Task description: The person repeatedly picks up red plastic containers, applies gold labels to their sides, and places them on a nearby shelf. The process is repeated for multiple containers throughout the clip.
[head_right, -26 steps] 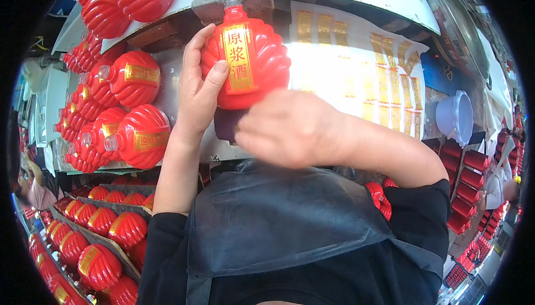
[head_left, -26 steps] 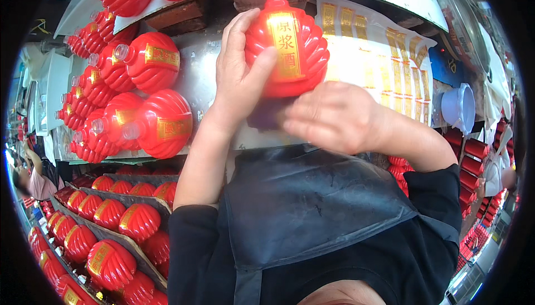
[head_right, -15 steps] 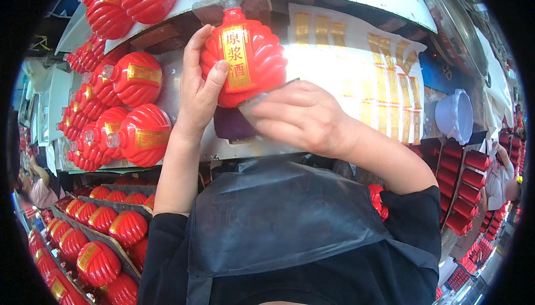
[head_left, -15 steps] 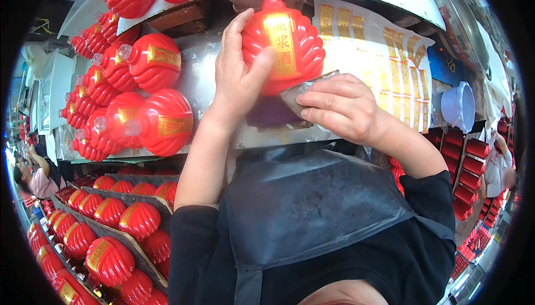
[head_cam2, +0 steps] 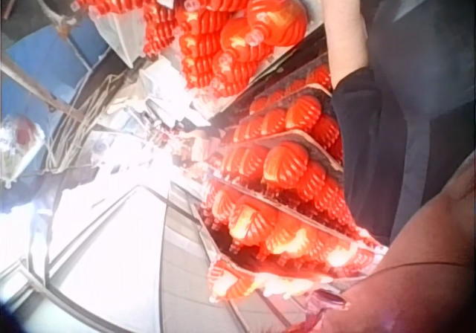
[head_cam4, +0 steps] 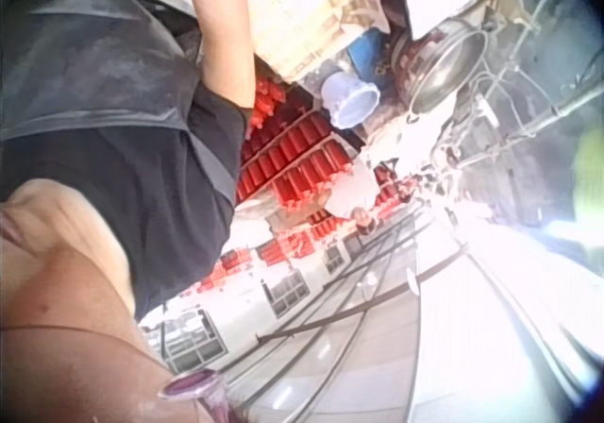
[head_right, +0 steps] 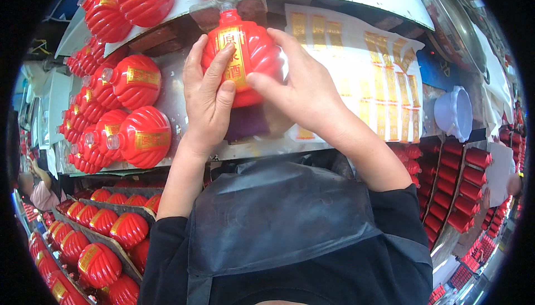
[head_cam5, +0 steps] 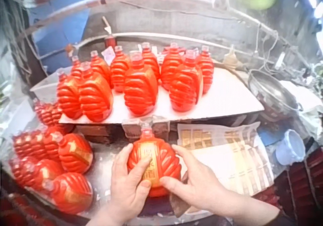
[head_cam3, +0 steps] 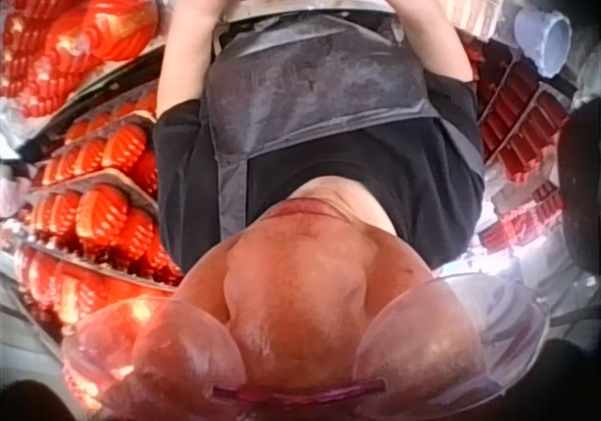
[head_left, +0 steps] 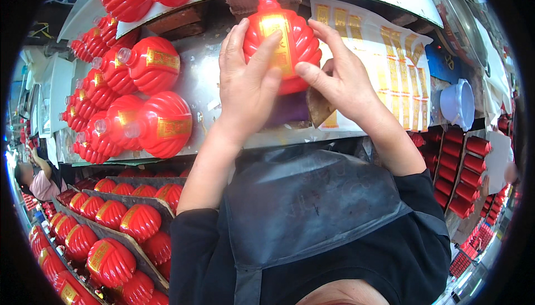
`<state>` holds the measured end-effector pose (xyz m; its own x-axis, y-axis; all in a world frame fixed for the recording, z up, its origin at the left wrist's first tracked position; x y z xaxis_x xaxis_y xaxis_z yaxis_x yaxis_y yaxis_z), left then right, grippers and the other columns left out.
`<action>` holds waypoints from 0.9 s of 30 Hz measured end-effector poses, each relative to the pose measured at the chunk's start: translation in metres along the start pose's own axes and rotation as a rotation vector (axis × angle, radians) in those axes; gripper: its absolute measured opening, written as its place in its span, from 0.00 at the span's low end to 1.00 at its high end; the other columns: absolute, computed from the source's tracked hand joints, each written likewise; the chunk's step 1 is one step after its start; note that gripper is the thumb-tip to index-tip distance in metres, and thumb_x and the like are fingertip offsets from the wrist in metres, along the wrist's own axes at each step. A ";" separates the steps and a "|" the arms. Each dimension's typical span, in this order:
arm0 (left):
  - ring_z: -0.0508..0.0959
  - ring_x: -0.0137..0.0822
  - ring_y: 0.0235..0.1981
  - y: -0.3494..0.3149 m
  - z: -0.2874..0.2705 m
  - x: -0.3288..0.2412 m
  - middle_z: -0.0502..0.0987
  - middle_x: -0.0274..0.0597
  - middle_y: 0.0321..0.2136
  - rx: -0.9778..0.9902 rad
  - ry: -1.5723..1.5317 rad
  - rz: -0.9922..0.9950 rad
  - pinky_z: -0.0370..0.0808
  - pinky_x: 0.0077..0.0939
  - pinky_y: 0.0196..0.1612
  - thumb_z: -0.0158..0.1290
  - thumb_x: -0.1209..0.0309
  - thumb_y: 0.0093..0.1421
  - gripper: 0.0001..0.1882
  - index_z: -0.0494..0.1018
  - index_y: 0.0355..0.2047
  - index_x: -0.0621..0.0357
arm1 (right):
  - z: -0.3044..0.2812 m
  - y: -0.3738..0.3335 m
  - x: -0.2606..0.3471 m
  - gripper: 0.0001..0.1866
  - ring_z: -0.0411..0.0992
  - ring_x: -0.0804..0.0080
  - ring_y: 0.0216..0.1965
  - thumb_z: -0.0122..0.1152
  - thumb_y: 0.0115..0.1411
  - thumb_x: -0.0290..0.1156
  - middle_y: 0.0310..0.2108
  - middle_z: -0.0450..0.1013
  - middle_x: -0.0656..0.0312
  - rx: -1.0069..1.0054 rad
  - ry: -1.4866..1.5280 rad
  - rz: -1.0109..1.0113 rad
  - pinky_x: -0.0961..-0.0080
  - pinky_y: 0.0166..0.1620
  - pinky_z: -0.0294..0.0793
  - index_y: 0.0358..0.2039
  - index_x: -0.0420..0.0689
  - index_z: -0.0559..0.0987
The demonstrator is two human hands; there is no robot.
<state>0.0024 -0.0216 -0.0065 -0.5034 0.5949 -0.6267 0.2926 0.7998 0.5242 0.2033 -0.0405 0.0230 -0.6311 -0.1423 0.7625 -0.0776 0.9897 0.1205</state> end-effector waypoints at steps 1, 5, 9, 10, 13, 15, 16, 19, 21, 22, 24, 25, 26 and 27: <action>0.60 0.61 0.70 0.000 0.000 -0.001 0.60 0.61 0.70 0.011 0.022 -0.006 0.57 0.52 0.72 0.53 0.64 0.65 0.26 0.76 0.63 0.50 | 0.004 0.000 0.001 0.41 0.74 0.78 0.26 0.71 0.62 0.44 0.58 0.76 0.46 -0.016 -0.001 0.016 0.77 0.35 0.76 0.71 0.43 0.64; 0.60 0.60 0.70 -0.002 0.000 0.000 0.60 0.61 0.70 0.024 0.050 0.006 0.57 0.52 0.73 0.53 0.64 0.64 0.28 0.73 0.65 0.53 | 0.007 0.003 0.002 0.45 0.75 0.76 0.27 0.73 0.60 0.47 0.63 0.72 0.44 0.027 0.019 0.086 0.76 0.36 0.78 0.71 0.42 0.63; 0.59 0.56 0.72 -0.002 0.001 0.011 0.59 0.59 0.71 -0.086 -0.256 -0.013 0.55 0.47 0.74 0.49 0.61 0.68 0.32 0.64 0.70 0.62 | 0.005 0.006 0.003 0.46 0.76 0.75 0.28 0.73 0.59 0.49 0.64 0.71 0.42 0.042 0.097 0.097 0.77 0.37 0.78 0.71 0.42 0.63; 0.58 0.53 0.73 -0.005 0.002 0.015 0.58 0.58 0.72 -0.087 -0.449 -0.131 0.55 0.44 0.75 0.47 0.59 0.70 0.34 0.60 0.72 0.65 | 0.006 0.007 0.003 0.47 0.76 0.75 0.29 0.73 0.59 0.49 0.65 0.71 0.42 0.048 0.118 0.105 0.77 0.37 0.78 0.71 0.41 0.63; 0.59 0.52 0.73 -0.010 0.006 0.019 0.58 0.58 0.72 -0.091 -0.606 -0.269 0.55 0.43 0.75 0.49 0.58 0.70 0.37 0.56 0.73 0.66 | 0.009 0.007 0.002 0.47 0.78 0.72 0.32 0.73 0.60 0.49 0.65 0.70 0.40 0.041 0.105 0.104 0.75 0.40 0.79 0.71 0.41 0.62; 0.60 0.54 0.72 -0.010 0.007 0.018 0.58 0.59 0.71 -0.074 -0.478 -0.236 0.56 0.45 0.74 0.53 0.58 0.68 0.38 0.57 0.72 0.65 | 0.009 0.007 0.005 0.47 0.80 0.69 0.35 0.72 0.60 0.49 0.65 0.70 0.39 0.010 -0.024 0.039 0.74 0.42 0.80 0.71 0.41 0.61; 0.60 0.54 0.72 -0.010 0.007 0.016 0.58 0.59 0.71 -0.068 -0.369 -0.193 0.56 0.45 0.74 0.55 0.58 0.66 0.39 0.58 0.72 0.65 | 0.009 0.008 0.004 0.47 0.80 0.68 0.36 0.72 0.60 0.49 0.65 0.70 0.39 0.004 0.013 0.060 0.73 0.43 0.80 0.71 0.41 0.61; 0.61 0.56 0.71 -0.008 0.006 0.015 0.58 0.60 0.70 -0.070 -0.243 -0.126 0.58 0.48 0.73 0.59 0.59 0.63 0.40 0.59 0.71 0.64 | 0.008 0.007 0.005 0.47 0.81 0.67 0.37 0.73 0.60 0.49 0.65 0.70 0.39 0.045 0.056 0.120 0.72 0.44 0.80 0.72 0.41 0.61; 0.61 0.57 0.71 -0.007 0.005 0.015 0.58 0.61 0.70 -0.066 -0.222 -0.112 0.58 0.49 0.73 0.60 0.59 0.62 0.41 0.59 0.70 0.64 | 0.007 0.007 0.006 0.47 0.81 0.68 0.37 0.73 0.60 0.48 0.65 0.70 0.39 0.047 0.059 0.131 0.73 0.43 0.80 0.72 0.41 0.61; 0.61 0.58 0.71 -0.007 0.005 0.015 0.58 0.61 0.70 -0.061 -0.209 -0.110 0.58 0.49 0.72 0.60 0.59 0.62 0.41 0.59 0.70 0.64 | 0.007 0.007 0.006 0.47 0.81 0.68 0.37 0.73 0.60 0.48 0.65 0.70 0.39 0.051 0.075 0.142 0.73 0.43 0.79 0.72 0.41 0.61; 0.61 0.58 0.70 -0.006 0.004 0.014 0.58 0.61 0.70 -0.052 -0.188 -0.109 0.59 0.49 0.72 0.60 0.59 0.62 0.41 0.59 0.70 0.64 | 0.007 0.007 0.006 0.47 0.80 0.69 0.37 0.73 0.59 0.47 0.65 0.70 0.39 0.042 0.092 0.128 0.75 0.42 0.79 0.72 0.41 0.61; 0.61 0.58 0.70 -0.006 0.004 0.013 0.59 0.61 0.69 -0.049 -0.178 -0.108 0.59 0.49 0.72 0.60 0.59 0.62 0.41 0.59 0.70 0.64 | 0.007 0.006 0.006 0.47 0.80 0.71 0.36 0.73 0.60 0.46 0.65 0.70 0.40 0.043 0.090 0.126 0.75 0.41 0.79 0.72 0.41 0.61; 0.62 0.58 0.70 -0.005 0.002 0.013 0.59 0.61 0.69 -0.046 -0.169 -0.106 0.59 0.48 0.72 0.60 0.59 0.62 0.42 0.59 0.70 0.65 | 0.007 0.006 0.006 0.47 0.79 0.72 0.35 0.73 0.60 0.46 0.65 0.70 0.40 0.044 0.088 0.123 0.76 0.40 0.79 0.72 0.41 0.61; 0.62 0.58 0.70 -0.004 0.001 0.012 0.59 0.61 0.69 -0.047 -0.196 -0.118 0.59 0.48 0.72 0.60 0.59 0.62 0.41 0.59 0.70 0.64 | 0.006 0.007 0.006 0.46 0.79 0.74 0.34 0.73 0.60 0.45 0.65 0.70 0.40 0.045 0.079 0.118 0.77 0.40 0.79 0.72 0.41 0.61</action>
<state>-0.0039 -0.0174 -0.0172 -0.3628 0.5051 -0.7831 0.2008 0.8630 0.4635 0.1940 -0.0347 0.0243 -0.5757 -0.0244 0.8173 -0.0425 0.9991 -0.0001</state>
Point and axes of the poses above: each hand's wrist, its own y-axis towards the middle knuckle, its own z-axis out of the palm, x = y × z, the point moved 3 cm from there along y, towards the middle knuckle
